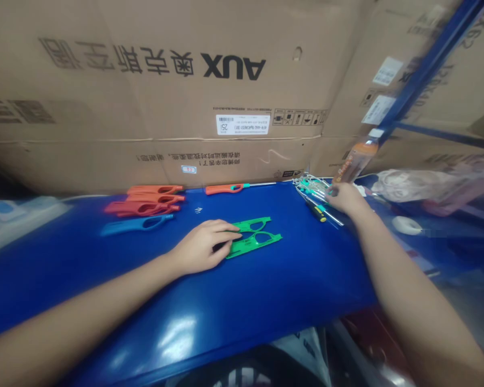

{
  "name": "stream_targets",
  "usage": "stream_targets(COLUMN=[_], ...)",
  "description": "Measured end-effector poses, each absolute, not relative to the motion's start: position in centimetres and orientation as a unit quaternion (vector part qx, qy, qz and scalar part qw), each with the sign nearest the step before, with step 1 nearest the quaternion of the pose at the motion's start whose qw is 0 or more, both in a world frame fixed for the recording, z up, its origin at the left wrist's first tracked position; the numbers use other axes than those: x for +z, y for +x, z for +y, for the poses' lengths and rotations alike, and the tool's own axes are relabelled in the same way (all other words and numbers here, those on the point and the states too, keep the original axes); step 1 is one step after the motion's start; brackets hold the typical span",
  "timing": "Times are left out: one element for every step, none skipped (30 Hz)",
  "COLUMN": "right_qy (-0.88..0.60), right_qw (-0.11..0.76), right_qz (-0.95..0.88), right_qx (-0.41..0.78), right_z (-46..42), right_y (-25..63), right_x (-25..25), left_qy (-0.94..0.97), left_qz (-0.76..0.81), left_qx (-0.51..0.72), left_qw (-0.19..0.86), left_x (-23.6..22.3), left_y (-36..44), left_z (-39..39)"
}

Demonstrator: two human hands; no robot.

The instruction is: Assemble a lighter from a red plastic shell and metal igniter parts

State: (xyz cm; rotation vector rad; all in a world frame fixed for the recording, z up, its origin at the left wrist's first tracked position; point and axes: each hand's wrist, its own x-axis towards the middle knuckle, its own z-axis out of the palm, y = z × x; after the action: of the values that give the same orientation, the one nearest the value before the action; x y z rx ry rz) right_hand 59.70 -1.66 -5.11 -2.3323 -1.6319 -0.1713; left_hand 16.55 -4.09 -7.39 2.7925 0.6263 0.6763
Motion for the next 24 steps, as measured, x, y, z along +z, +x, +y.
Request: stream_targets(right_qy=[-0.81, -0.811, -0.812, -0.811, -0.81, -0.807, -0.805, -0.802, -0.799, -0.797, -0.795, -0.794, -0.793, -0.791, -0.789, -0.786, -0.783, -0.779, -0.775, -0.771, -0.764, -0.754, -0.738, -0.717], right_qw=[0.142, 0.139, 0.139, 0.141, 0.145, 0.15, 0.153, 0.154, 0.154, 0.152, 0.152, 0.152, 0.155, 0.162, 0.171, 0.184, 0.198, 0.213, 0.227, 0.242, 0.262, 0.288, 0.317, 0.348], right_qz=[-0.566, -0.566, -0.566, -0.566, -0.567, -0.569, -0.572, -0.576, -0.58, -0.584, -0.587, -0.588, -0.589, -0.589, -0.589, -0.588, -0.588, -0.587, -0.586, -0.585, -0.585, -0.587, -0.591, -0.6], right_qx=[-0.053, -0.046, -0.042, -0.041, -0.041, -0.041, -0.04, -0.037, -0.034, -0.03, -0.028, -0.029, -0.031, -0.035, -0.041, -0.046, -0.052, -0.057, -0.062, -0.067, -0.07, -0.072, -0.07, -0.065], right_z=[-1.6, -1.5, -1.5, -1.4, -1.4, -1.4, -1.3, -1.3, -1.3, -1.3, -1.2, -1.2, -1.1, -1.1, -1.1, -1.1, -1.1, -1.2, -1.3, -1.5, -1.7, -1.9, -2.2, -2.5], right_y=[59.9, 59.9, 59.9, 59.8, 59.8, 59.7, 59.7, 59.6, 59.6, 59.7, 59.7, 59.7, 59.7, 59.7, 59.6, 59.5, 59.4, 59.2, 58.9, 58.6, 58.2, 57.7, 57.2, 56.6], right_x=[-5.3, -5.5, -5.7, -5.8, -5.8, -5.9, -5.9, -6.0, -6.0, -6.1, -6.2, -6.3, -6.4, -6.5, -6.5, -6.5, -6.4, -6.2, -5.9, -5.7, -5.3, -5.0, -4.6, -4.3], left_qy=[0.944, 0.944, 0.943, 0.943, 0.942, 0.942, 0.941, 0.94, 0.939, 0.938, 0.937, 0.936, 0.936, 0.937, 0.939, 0.941, 0.942, 0.944, 0.946, 0.946, 0.946, 0.947, 0.947, 0.946], left_qz=[0.212, 0.213, 0.214, 0.215, 0.216, 0.216, 0.216, 0.216, 0.215, 0.215, 0.215, 0.216, 0.216, 0.217, 0.218, 0.218, 0.219, 0.219, 0.218, 0.218, 0.217, 0.216, 0.215, 0.215], left_qx=[0.23, 0.231, 0.231, 0.232, 0.233, 0.235, 0.239, 0.243, 0.248, 0.253, 0.256, 0.26, 0.26, 0.257, 0.251, 0.244, 0.237, 0.23, 0.225, 0.222, 0.221, 0.22, 0.22, 0.221], left_qw=[0.101, 0.102, 0.103, 0.103, 0.105, 0.106, 0.107, 0.107, 0.107, 0.105, 0.103, 0.101, 0.098, 0.095, 0.092, 0.09, 0.088, 0.088, 0.089, 0.09, 0.092, 0.094, 0.097, 0.099], left_x=[-7.4, -7.5, -7.5, -7.6, -7.6, -7.6, -7.6, -7.6, -7.6, -7.6, -7.5, -7.4, -7.3, -7.2, -7.1, -7.0, -7.0, -7.0, -7.1, -7.2, -7.3, -7.4, -7.5, -7.6], left_y=[16.6, 16.6, 16.6, 16.6, 16.6, 16.6, 16.6, 16.5, 16.5, 16.5, 16.5, 16.5, 16.5, 16.5, 16.5, 16.6, 16.6, 16.7, 16.8, 16.8, 16.8, 16.8, 16.7, 16.7], left_z=[-4.0, -4.0, -3.9, -3.8, -3.7, -3.7, -3.6, -3.6, -3.6, -3.6, -3.7, -3.8, -4.0, -4.2, -4.4, -4.5, -4.6, -4.6, -4.6, -4.5, -4.4, -4.2, -4.1, -4.0])
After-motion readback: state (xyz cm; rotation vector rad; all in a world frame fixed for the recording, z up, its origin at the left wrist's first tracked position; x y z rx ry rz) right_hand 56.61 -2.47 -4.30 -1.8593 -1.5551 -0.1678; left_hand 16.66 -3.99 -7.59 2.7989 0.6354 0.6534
